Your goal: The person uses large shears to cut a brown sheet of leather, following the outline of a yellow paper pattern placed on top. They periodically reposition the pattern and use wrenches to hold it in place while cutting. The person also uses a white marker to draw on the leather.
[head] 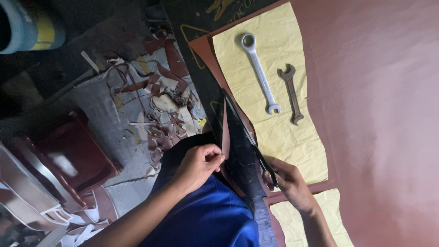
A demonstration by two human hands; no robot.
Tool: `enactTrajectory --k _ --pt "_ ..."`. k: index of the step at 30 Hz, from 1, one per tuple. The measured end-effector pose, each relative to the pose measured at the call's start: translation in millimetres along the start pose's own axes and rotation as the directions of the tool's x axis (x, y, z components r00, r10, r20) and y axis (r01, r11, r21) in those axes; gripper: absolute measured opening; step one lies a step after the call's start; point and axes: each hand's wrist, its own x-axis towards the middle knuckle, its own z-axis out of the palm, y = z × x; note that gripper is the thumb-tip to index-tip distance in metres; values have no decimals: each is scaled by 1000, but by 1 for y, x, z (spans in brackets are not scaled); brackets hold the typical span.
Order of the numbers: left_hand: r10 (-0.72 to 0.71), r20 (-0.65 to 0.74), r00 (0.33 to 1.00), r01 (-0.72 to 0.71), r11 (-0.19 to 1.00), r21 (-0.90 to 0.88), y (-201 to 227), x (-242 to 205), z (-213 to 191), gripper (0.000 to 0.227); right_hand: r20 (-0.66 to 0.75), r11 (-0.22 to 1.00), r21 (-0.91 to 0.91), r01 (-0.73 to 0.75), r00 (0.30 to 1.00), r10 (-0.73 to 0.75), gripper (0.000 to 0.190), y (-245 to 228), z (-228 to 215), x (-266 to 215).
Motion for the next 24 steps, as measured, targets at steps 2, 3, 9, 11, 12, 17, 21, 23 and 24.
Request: enactTrajectory --k 2,3,9,11,12,17,21,23,24 --pt "-29 2 1000 29 1000 9 1 -3 -1 14 0 999 -22 39 999 -39 52 -4 5 3" --pt "-41 4 999 40 999 6 2 -3 -2 14 0 998 -33 61 998 -61 50 -6 7 5" --pt "-46 2 999 46 997 56 3 -8 -12 13 -16 999 -1 37 999 -37 52 -10 15 9" --pt "-38 3 999 37 997 68 3 -12 -14 13 -14 999 -5 47 999 -47 53 -8 16 10" --pt "-31 0 1000 31 997 67 3 -14 -15 13 -14 999 -6 52 999 -52 53 -7 16 10" --pt "-35 -16 999 37 993 112 4 -16 -22 13 1 991 44 123 992 -123 53 -6 27 19" --pt "-13 -11 1000 14 998 69 3 -17 -25 13 -31 991 80 108 994 -105 54 -6 34 24" --pt "-19 -4 1000 19 997 77 3 -16 -27 14 -30 991 70 111 994 -109 55 -7 35 24" --pt "-26 2 1000 26 996 87 3 -15 -28 14 -31 992 65 112 993 -110 55 -7 35 23"
